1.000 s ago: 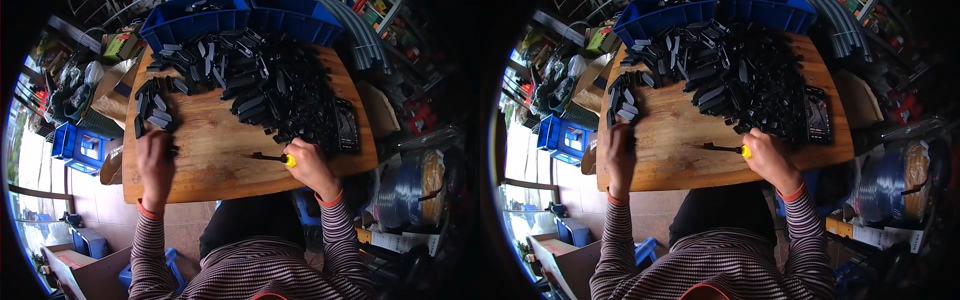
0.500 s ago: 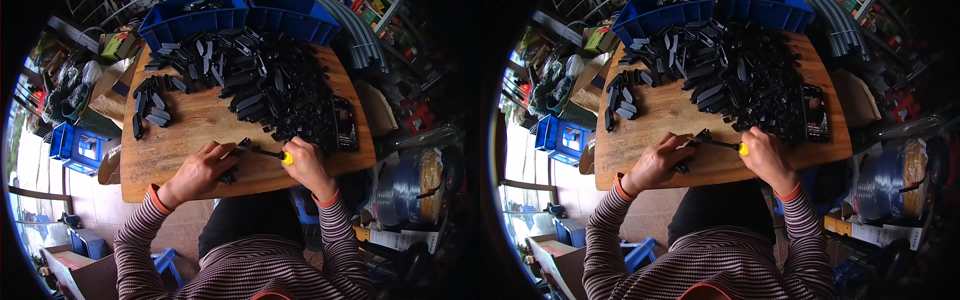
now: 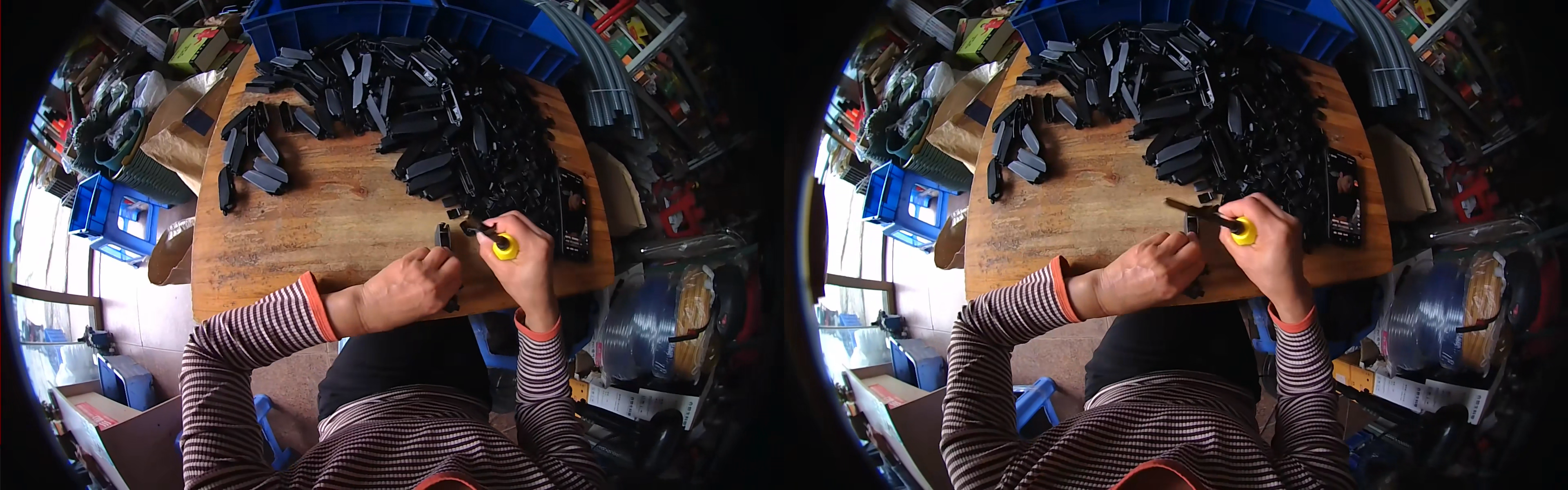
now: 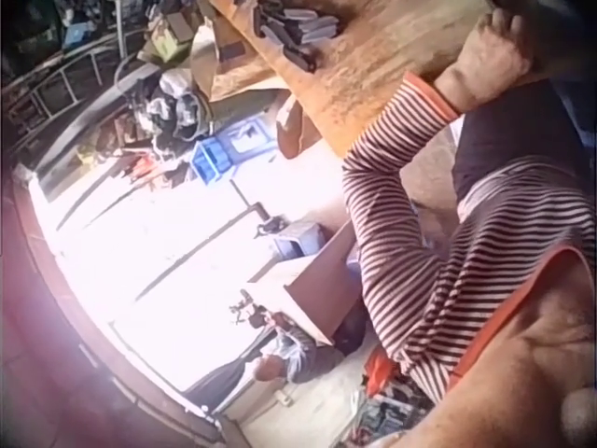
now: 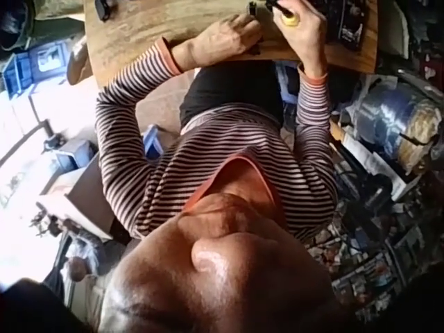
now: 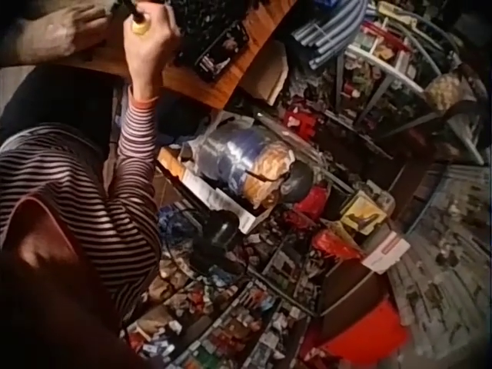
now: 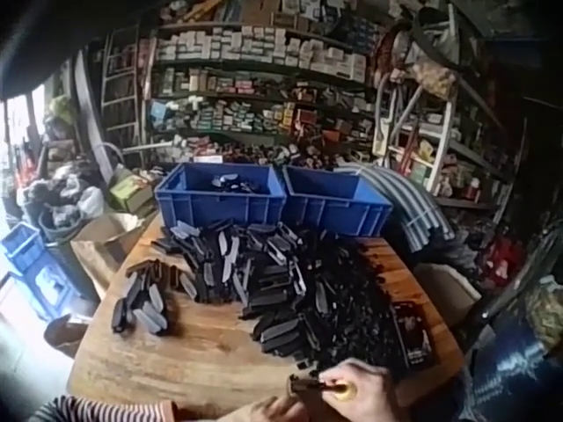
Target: Assembling small black plastic components at a workbench using a yellow-handled tool.
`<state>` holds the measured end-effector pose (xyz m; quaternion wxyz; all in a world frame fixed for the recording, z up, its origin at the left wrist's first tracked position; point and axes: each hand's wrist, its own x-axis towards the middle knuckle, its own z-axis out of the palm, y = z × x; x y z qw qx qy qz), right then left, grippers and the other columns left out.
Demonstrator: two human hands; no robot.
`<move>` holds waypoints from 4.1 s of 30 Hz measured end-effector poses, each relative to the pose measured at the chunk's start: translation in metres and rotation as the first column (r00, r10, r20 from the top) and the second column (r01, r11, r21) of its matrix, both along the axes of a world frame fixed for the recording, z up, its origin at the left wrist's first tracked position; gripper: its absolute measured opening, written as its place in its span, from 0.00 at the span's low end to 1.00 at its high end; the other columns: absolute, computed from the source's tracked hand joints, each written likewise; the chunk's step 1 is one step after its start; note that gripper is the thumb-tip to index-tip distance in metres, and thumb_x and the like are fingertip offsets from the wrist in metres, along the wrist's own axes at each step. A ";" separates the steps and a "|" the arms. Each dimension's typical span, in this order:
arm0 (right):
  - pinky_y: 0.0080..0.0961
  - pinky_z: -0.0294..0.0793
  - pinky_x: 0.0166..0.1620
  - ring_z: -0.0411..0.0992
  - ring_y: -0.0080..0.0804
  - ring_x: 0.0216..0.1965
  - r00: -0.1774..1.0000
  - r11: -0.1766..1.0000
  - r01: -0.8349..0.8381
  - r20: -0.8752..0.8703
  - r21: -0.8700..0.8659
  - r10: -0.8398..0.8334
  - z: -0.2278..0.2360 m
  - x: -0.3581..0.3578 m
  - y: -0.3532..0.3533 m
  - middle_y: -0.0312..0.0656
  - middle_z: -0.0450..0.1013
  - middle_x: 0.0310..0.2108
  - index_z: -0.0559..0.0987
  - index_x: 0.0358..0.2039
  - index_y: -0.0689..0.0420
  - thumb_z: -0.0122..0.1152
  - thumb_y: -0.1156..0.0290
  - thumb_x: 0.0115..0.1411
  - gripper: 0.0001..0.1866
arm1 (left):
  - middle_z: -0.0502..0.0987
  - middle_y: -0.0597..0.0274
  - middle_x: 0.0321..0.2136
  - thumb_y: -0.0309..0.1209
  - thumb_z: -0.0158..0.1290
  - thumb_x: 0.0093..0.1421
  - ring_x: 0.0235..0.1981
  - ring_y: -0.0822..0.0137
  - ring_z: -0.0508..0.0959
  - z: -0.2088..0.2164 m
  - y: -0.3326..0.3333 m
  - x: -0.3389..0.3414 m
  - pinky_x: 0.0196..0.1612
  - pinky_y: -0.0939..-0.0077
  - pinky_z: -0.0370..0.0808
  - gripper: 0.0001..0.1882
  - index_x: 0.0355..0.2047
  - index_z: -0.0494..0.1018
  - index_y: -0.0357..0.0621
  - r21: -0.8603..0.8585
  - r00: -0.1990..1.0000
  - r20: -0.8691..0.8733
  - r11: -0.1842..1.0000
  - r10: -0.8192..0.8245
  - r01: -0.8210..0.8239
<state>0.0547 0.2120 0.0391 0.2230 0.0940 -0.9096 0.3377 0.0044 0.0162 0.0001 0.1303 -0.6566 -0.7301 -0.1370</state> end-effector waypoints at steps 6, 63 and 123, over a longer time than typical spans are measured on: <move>0.30 0.75 0.30 0.76 0.45 0.28 0.992 0.994 -0.097 0.088 0.053 0.093 -0.010 -0.018 -0.012 0.44 0.75 0.29 0.76 0.31 0.60 0.68 0.82 0.45 0.13 | 0.68 0.61 0.31 0.32 0.53 0.49 0.35 0.65 0.73 -0.006 0.002 0.000 0.38 0.75 0.74 0.13 0.35 0.73 0.38 0.084 1.000 -0.022 0.996 0.011 -0.009; 0.36 0.73 0.38 0.73 0.49 0.35 0.949 0.948 -0.257 0.237 0.188 0.210 -0.022 -0.053 0.009 0.49 0.73 0.32 0.76 0.31 0.63 0.66 0.80 0.47 0.09 | 0.75 0.57 0.49 0.20 0.52 0.51 0.48 0.58 0.74 0.048 -0.133 -0.125 0.51 0.66 0.75 0.27 0.53 0.75 0.53 -0.325 0.783 0.119 0.769 0.611 -0.551; 0.34 0.74 0.29 0.76 0.47 0.29 0.990 0.994 -0.105 0.095 -0.012 0.105 -0.015 -0.014 -0.034 0.46 0.75 0.27 0.75 0.30 0.59 0.68 0.82 0.44 0.13 | 0.72 0.51 0.39 0.32 0.51 0.46 0.37 0.63 0.73 -0.011 -0.011 0.031 0.34 0.79 0.77 0.19 0.38 0.73 0.33 0.091 0.969 -0.005 0.965 0.247 -0.245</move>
